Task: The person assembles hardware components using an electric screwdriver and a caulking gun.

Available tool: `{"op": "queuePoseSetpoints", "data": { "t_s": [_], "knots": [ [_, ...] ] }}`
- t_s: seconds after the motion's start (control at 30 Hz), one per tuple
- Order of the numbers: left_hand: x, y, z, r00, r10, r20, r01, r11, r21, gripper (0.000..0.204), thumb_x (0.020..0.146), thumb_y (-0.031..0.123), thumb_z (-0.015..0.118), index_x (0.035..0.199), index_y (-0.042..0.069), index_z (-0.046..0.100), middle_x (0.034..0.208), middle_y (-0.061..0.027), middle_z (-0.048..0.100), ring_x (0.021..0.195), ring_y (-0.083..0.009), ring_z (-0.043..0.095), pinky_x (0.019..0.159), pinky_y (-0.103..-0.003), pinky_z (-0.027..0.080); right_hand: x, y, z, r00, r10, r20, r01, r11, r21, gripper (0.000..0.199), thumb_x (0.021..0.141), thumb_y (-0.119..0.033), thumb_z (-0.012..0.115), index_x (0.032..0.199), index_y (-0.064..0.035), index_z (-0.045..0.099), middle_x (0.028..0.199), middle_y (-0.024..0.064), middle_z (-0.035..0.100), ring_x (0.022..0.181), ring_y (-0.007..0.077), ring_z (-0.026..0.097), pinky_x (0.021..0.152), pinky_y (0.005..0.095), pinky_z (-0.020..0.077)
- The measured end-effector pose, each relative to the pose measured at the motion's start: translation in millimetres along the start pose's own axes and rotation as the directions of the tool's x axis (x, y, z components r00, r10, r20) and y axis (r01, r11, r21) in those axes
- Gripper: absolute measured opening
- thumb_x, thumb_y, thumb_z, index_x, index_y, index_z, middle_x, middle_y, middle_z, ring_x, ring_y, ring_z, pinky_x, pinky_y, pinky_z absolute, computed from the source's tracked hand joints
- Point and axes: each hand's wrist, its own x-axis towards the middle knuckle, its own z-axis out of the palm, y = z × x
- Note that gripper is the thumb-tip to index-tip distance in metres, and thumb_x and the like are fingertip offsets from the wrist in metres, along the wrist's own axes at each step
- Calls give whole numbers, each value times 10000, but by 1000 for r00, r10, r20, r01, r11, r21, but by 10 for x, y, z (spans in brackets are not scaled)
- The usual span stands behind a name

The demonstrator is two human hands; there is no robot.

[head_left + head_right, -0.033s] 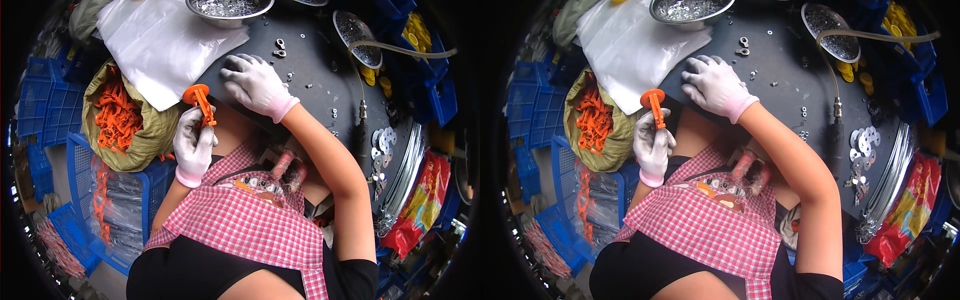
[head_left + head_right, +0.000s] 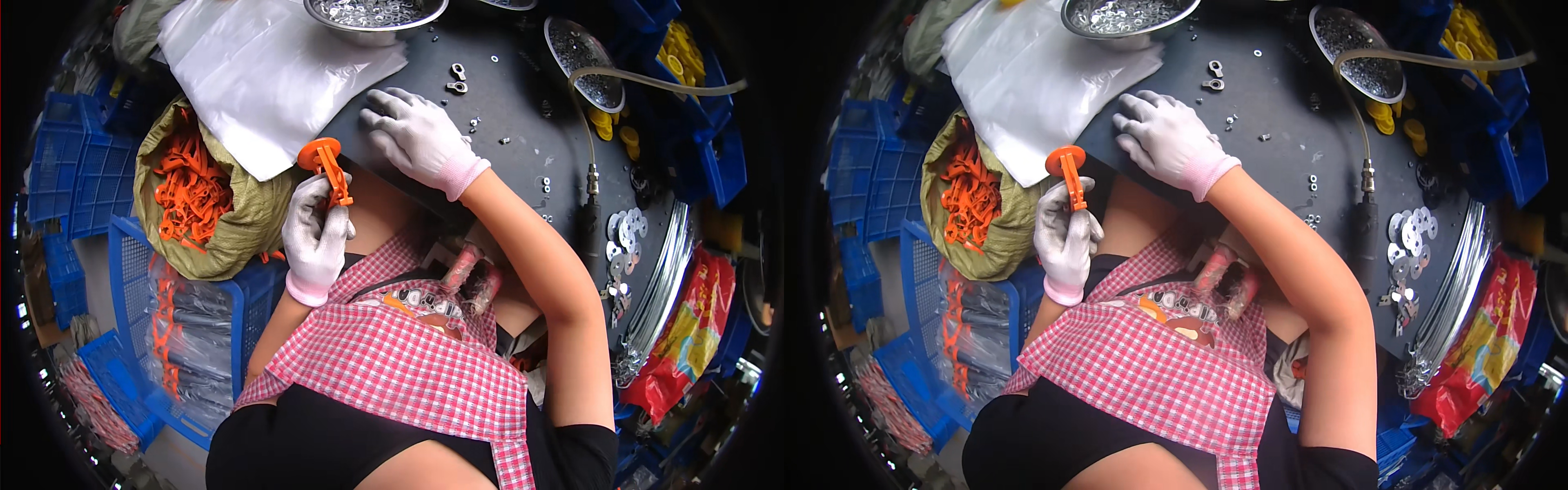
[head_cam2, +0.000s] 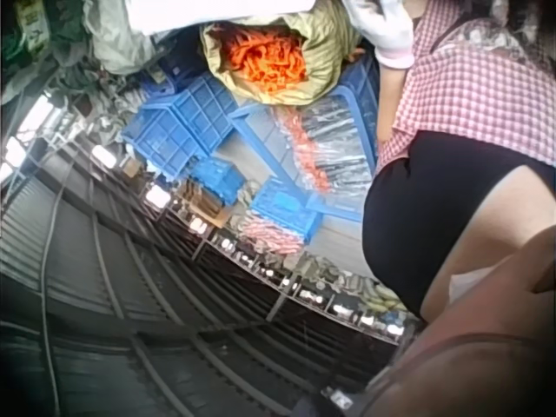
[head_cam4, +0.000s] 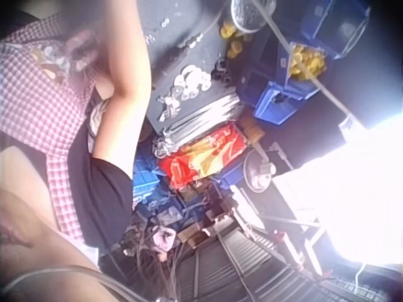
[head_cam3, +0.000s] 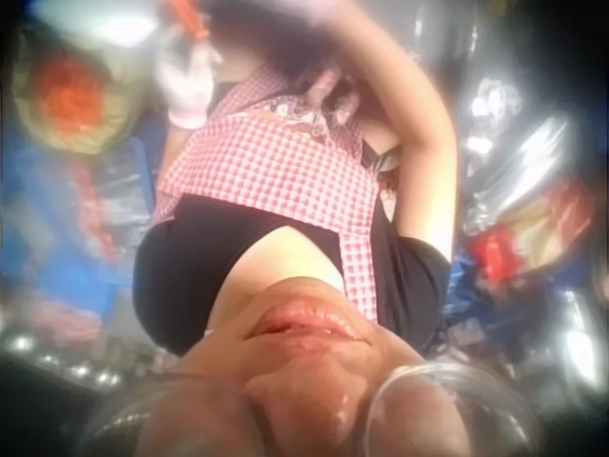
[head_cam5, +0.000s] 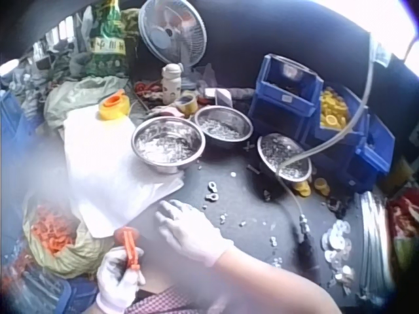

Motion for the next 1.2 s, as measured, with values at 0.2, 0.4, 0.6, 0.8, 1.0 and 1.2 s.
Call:
{"op": "queuePoseSetpoints", "data": {
  "t_s": [0.2, 0.4, 0.6, 0.8, 1.0, 1.2],
  "knots": [
    [9, -27, 47, 1000, -22, -1, 22, 999, -42, 309, 932, 36, 518, 1228, -23, 448, 1207, -172, 566, 590, -57, 549, 445, -156, 396, 59, -29, 225, 984, 137, -111, -141, 990, -30, 398, 903, -240, 543, 1227, -11, 567, 1298, 180, 534, 1217, 342, 500, 1017, 428, 419],
    [-9, -47, 25, 1000, -22, 14, 21, 1000, 8, 310, 924, 22, 519, 1224, -18, 456, 1204, -168, 569, 583, -58, 545, 438, -158, 395, 88, 42, 189, 997, 14, -72, -19, 997, -78, 414, 906, -246, 542, 1244, -7, 557, 1316, 198, 519, 1254, 347, 474, 1050, 423, 391],
    [24, -37, 22, 1000, -16, -27, 16, 1000, 10, 290, 927, -5, 489, 1216, -10, 464, 1200, -156, 574, 562, -49, 530, 438, -158, 388, 104, -58, 196, 992, 122, 13, -121, 991, -63, 446, 907, -287, 527, 1217, 31, 569, 1315, 212, 521, 1274, 326, 464, 1077, 418, 368],
    [187, -115, 66, 989, -119, -83, 126, 989, 76, 277, 928, -9, 504, 1204, 5, 487, 1174, -97, 598, 551, -33, 506, 450, -158, 378, 174, -46, 211, 994, 108, -35, -111, 986, -120, 413, 900, -293, 537, 1164, 19, 597, 1228, 173, 576, 1196, 317, 516, 1027, 416, 403],
    [155, -156, 56, 993, -111, -39, 114, 988, 102, 288, 930, -7, 505, 1217, 14, 492, 1176, -88, 595, 569, -37, 507, 485, -166, 401, 188, -35, 125, 994, 27, -102, -29, 999, -19, 363, 851, -352, 602, 1085, -83, 673, 1135, 120, 633, 1145, 294, 551, 1006, 412, 409],
    [111, -192, 38, 993, -115, -26, 116, 991, 71, 283, 929, -5, 503, 1211, 8, 490, 1193, -96, 591, 574, -38, 505, 480, -165, 395, 85, 49, 112, 997, 19, -68, -14, 998, 61, 323, 814, -353, 638, 1010, -102, 695, 1136, 90, 641, 1110, 288, 564, 975, 420, 429]
  ]
}}
